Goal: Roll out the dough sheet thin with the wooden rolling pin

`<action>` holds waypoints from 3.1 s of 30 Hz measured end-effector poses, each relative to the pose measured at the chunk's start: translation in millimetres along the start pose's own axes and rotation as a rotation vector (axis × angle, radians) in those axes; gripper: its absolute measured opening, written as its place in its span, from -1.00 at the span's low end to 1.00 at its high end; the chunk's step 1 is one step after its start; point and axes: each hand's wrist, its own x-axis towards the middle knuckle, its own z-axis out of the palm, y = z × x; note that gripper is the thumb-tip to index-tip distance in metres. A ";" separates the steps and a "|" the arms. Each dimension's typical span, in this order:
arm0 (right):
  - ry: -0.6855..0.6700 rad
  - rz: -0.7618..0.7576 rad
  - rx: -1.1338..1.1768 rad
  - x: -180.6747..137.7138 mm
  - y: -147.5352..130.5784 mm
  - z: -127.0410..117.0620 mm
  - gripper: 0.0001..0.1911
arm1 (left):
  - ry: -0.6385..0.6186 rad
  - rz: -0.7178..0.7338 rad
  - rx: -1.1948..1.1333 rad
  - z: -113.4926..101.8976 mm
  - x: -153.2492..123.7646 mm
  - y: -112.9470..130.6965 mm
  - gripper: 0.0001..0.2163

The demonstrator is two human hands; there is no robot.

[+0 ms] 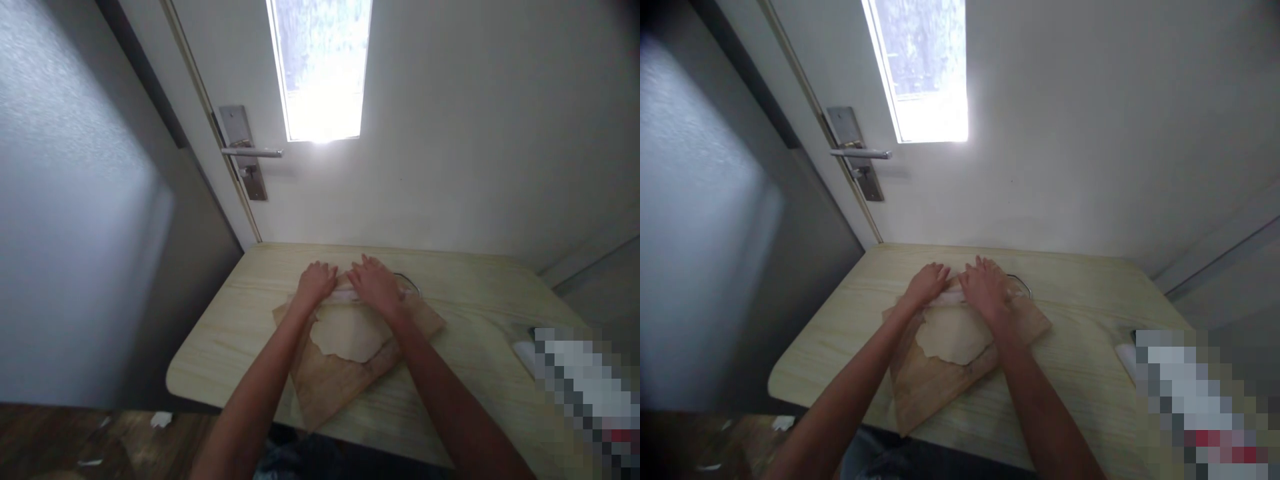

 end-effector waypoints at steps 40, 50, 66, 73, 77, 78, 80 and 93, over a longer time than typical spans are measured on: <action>0.144 -0.116 -0.027 -164.1 -7.1 11.5 -0.49 | 0.249 0.048 0.021 30.0 -164.6 38.3 -0.53; 0.010 0.006 -0.040 -19.3 -7.1 0.8 -0.53 | 0.032 -0.035 -0.067 4.3 -28.0 -6.3 -0.57; 0.151 -0.089 -0.047 -148.5 -9.0 8.9 -0.53 | 0.196 0.059 -0.003 23.9 -156.9 29.4 -0.56; 0.019 -0.001 -0.036 -30.6 -9.4 3.1 -0.55 | 0.012 -0.076 -0.093 5.8 -49.2 -5.3 -0.53; -0.005 0.005 -0.050 -10.3 -12.3 0.3 -0.57 | -0.041 -0.102 -0.151 3.0 -34.3 -14.6 -0.49; 0.003 0.007 -0.050 -16.1 -12.6 0.2 -0.57 | -0.019 -0.096 -0.143 3.9 -40.7 -12.1 -0.50; 0.035 0.000 -0.038 -38.9 -12.1 0.9 -0.57 | 0.070 -0.086 -0.099 8.0 -64.0 -1.3 -0.53; 0.117 -0.017 0.008 -93.9 -9.2 10.7 -0.57 | 0.227 -0.148 0.037 17.5 -112.4 26.3 -0.64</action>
